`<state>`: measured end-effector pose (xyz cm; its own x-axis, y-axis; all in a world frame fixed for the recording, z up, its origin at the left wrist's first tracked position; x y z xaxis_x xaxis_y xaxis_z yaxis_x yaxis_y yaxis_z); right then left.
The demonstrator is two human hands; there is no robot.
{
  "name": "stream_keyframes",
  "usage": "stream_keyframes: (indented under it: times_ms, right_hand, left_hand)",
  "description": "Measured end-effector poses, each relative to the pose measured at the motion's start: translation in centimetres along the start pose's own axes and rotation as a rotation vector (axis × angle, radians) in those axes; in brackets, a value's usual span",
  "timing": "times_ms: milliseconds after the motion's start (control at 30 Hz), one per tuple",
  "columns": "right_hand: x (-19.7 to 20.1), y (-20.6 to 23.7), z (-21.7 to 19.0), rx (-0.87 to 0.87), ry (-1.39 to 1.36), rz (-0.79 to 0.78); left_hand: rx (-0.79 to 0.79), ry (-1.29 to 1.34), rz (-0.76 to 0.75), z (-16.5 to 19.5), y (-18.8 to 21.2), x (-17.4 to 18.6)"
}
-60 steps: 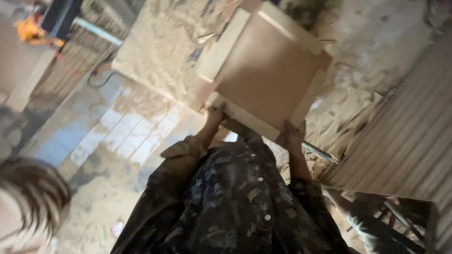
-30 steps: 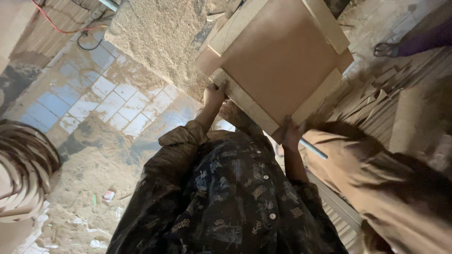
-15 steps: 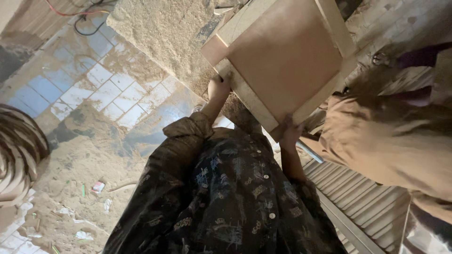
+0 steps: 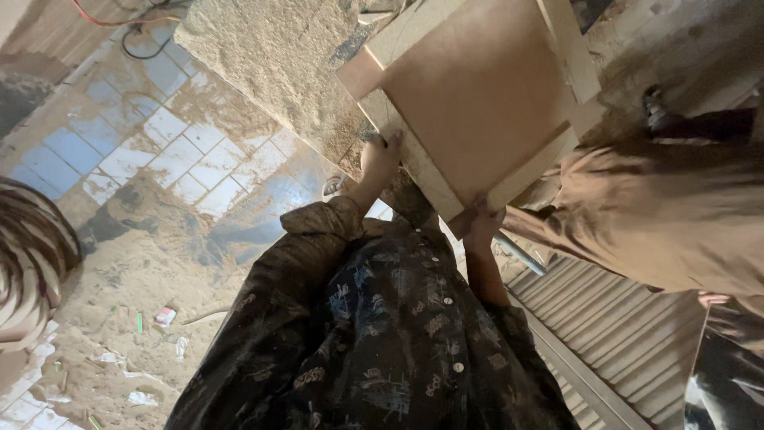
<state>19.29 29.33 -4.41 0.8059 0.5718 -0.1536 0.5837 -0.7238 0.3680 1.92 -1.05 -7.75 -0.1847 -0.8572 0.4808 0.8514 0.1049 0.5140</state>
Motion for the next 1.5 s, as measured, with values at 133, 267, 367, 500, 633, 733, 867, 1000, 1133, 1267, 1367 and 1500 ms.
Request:
stream_keyframes:
  times_ms: [133, 267, 367, 500, 633, 733, 867, 1000, 1133, 1267, 1367, 1500]
  right_hand:
    - [-0.5, -0.2, -0.4, 0.018, 0.011, -0.008]
    - [-0.8, 0.1, -0.2, -0.010, -0.030, -0.021]
    - [-1.7, 0.2, -0.6, 0.017, -0.071, -0.080]
    - [-0.6, -0.6, 0.4, -0.074, -0.029, 0.073]
    - [-1.5, -2.2, -0.9, 0.015, -0.006, 0.022]
    - [-2.3, -3.3, -1.7, 0.007, -0.009, 0.021]
    - [-4.0, -5.2, -3.0, -0.049, -0.078, 0.044]
    - [-5.2, -8.5, -4.8, -0.107, 0.041, 0.197]
    - [-7.1, -12.2, -8.0, 0.030, 0.085, 0.185]
    - [-6.0, -12.4, -7.4, 0.000, 0.231, 0.165]
    - [-2.2, -9.7, -4.4, -0.136, 0.404, 0.207]
    - [0.7, -5.8, -1.2, -0.058, 0.264, 0.078]
  left_hand:
    - [0.030, 0.003, -0.018, 0.2, -0.4, -0.1]
    - [0.067, -0.080, -0.025, 0.3, -0.8, -0.2]
    - [0.102, -0.091, -0.028, 0.4, -1.1, -0.3]
    - [0.053, -0.062, 0.032, 1.9, -1.8, 0.0]
    - [0.082, -0.101, 0.024, 3.6, -3.0, -0.5]
    - [0.069, -0.122, 0.026, 6.0, -4.5, -1.0]
    - [0.003, -0.149, -0.011, 10.4, -7.1, -2.2]
    - [-0.018, -0.079, 0.054, 14.2, -9.7, -2.6]
    - [-0.086, -0.137, 0.062, 17.9, -12.3, -3.7]
    - [-0.090, -0.048, 0.001, 16.5, -11.9, -4.4]
    - [-0.035, -0.117, -0.032, 12.4, -10.1, -3.9]
    - [-0.081, -0.174, 0.007, 7.5, -7.1, -2.3]
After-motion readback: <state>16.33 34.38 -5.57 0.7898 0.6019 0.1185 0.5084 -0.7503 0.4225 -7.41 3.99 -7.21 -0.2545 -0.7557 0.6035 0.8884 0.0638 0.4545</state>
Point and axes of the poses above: each hand's wrist, its own y-axis away from the middle knuckle, its own x-axis out of the back of the hand, z = x × y, the point moved 10 cm from there along -y, towards the middle knuckle, and after that the axes turned 10 degrees about -y, right-handed, at the moved point
